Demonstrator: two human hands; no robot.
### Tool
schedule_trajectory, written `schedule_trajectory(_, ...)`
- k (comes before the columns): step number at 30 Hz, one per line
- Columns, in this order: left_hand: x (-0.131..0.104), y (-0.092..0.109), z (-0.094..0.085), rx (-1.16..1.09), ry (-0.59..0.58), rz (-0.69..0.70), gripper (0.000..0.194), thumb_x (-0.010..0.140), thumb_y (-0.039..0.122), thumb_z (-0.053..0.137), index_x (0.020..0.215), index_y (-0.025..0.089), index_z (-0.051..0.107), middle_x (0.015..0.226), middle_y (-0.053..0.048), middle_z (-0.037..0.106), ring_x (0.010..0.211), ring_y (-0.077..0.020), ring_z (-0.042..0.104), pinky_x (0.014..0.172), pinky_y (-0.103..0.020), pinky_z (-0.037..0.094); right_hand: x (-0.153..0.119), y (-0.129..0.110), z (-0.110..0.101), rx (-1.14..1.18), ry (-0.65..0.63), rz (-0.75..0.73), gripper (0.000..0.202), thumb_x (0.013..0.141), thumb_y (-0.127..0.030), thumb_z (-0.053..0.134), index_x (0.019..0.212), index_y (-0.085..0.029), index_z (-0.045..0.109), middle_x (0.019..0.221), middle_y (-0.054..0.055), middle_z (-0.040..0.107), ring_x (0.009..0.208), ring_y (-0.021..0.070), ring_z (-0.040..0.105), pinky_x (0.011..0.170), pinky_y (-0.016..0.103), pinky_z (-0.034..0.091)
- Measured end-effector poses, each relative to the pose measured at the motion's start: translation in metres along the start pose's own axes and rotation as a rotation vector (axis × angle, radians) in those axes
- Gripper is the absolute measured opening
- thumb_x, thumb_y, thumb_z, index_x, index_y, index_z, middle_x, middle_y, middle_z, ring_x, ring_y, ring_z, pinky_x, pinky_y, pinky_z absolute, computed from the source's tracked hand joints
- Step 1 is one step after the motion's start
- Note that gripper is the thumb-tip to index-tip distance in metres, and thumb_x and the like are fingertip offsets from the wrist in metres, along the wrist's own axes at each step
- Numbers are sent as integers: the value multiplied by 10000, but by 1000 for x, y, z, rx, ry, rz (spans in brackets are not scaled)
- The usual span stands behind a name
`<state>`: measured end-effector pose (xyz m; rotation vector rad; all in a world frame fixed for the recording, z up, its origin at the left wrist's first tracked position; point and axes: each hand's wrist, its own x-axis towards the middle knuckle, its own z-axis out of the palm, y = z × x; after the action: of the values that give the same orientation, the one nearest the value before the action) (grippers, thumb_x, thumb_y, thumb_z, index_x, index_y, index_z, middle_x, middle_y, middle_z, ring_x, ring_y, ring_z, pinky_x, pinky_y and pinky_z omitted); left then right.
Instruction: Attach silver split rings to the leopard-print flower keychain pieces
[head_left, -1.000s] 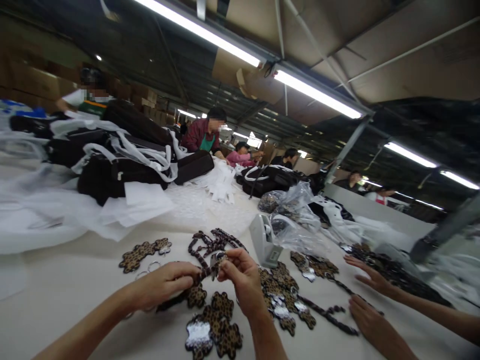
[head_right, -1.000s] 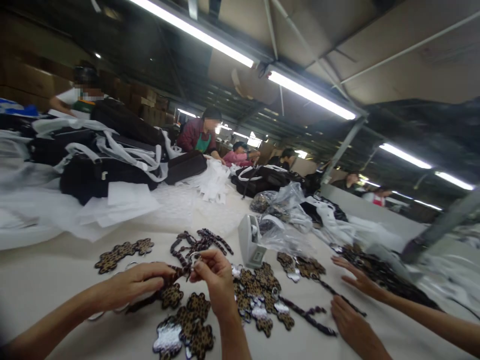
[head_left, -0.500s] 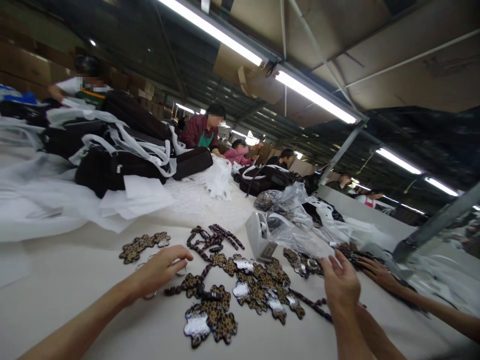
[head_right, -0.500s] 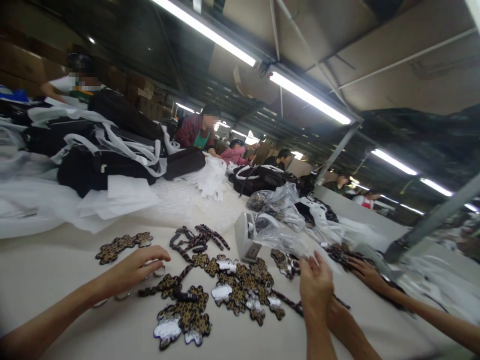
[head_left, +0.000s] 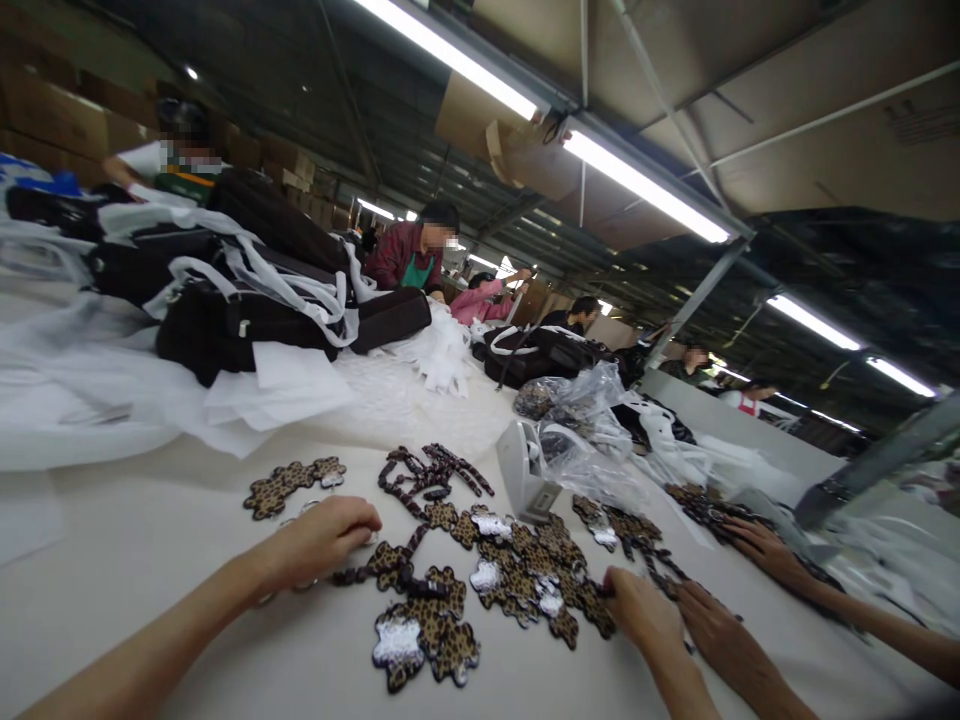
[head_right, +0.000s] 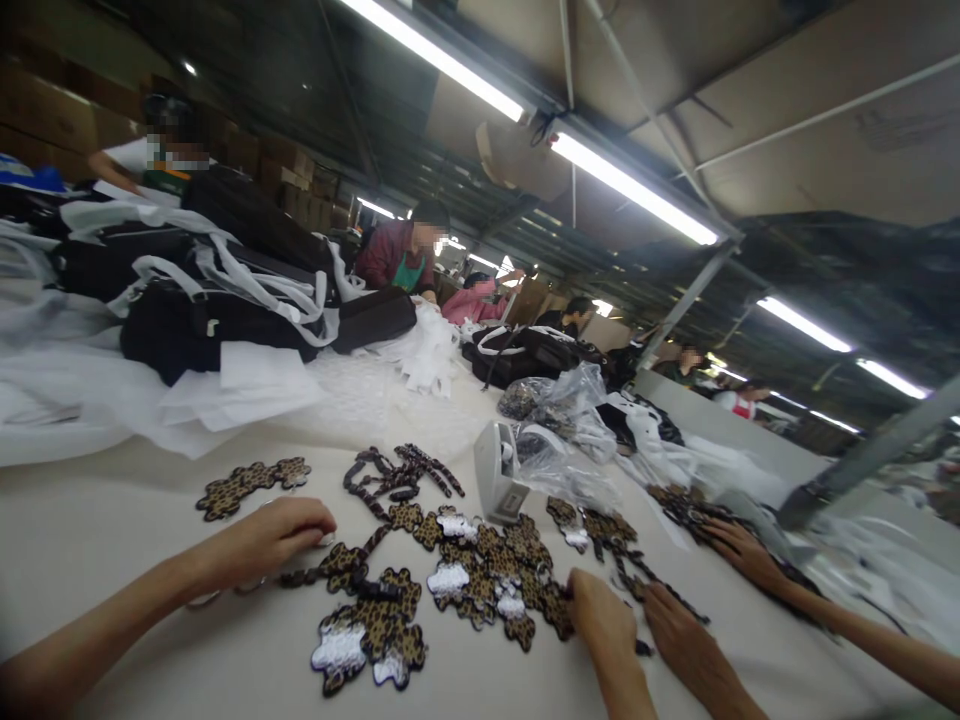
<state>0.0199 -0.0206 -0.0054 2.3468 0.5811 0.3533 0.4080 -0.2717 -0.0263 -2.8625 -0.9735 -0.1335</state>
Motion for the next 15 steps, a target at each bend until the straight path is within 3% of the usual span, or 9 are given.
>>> schedule_trajectory(3, 0, 0, -2, 20, -12, -3, 260, 866, 270, 438, 918, 202, 684, 963, -64, 707, 904, -222, 621, 817, -306, 445, 13, 13, -19, -72, 37, 26, 186, 798, -118, 526, 813, -189, 697, 878, 135, 732, 904, 310, 703, 750, 372, 497)
schedule_trajectory(7, 0, 1, -1, 36, -10, -12, 262, 868, 269, 436, 933, 204, 681, 985, -64, 705, 924, -223, 620, 835, -308, 446, 33, 24, -52, -127, 156, 108, 387, 929, -237, 353, 1186, -73, 592, 1130, 278, 629, 970, 349, 679, 778, 417, 491)
schedule_trajectory(9, 0, 1, 0, 45, -9, -10, 263, 871, 268, 433, 938, 207, 680, 998, -64, 705, 934, -222, 618, 846, -312, 443, 37, 21, -59, -131, 184, 98, 443, 937, -291, 344, 1264, -70, 543, 1175, 283, 609, 968, 354, 678, 780, 427, 491)
schedule_trajectory(12, 0, 0, 1, 44, 1, -9, 266, 877, 267, 429, 942, 207, 680, 1007, -64, 705, 941, -220, 617, 854, -316, 444, 33, -1, -47, -101, 141, -40, 361, 910, -295, 415, 1175, -174, 628, 1078, 161, 703, 974, 300, 680, 804, 363, 492)
schedule_trajectory(15, 1, -2, 1, 36, 13, -20, 273, 878, 258, 428, 955, 196, 683, 1008, -67, 706, 933, -215, 620, 849, -315, 450, 21, -29, -17, -51, 85, -193, 271, 894, -292, 461, 1029, -257, 693, 984, 70, 749, 947, 249, 688, 804, 300, 484)
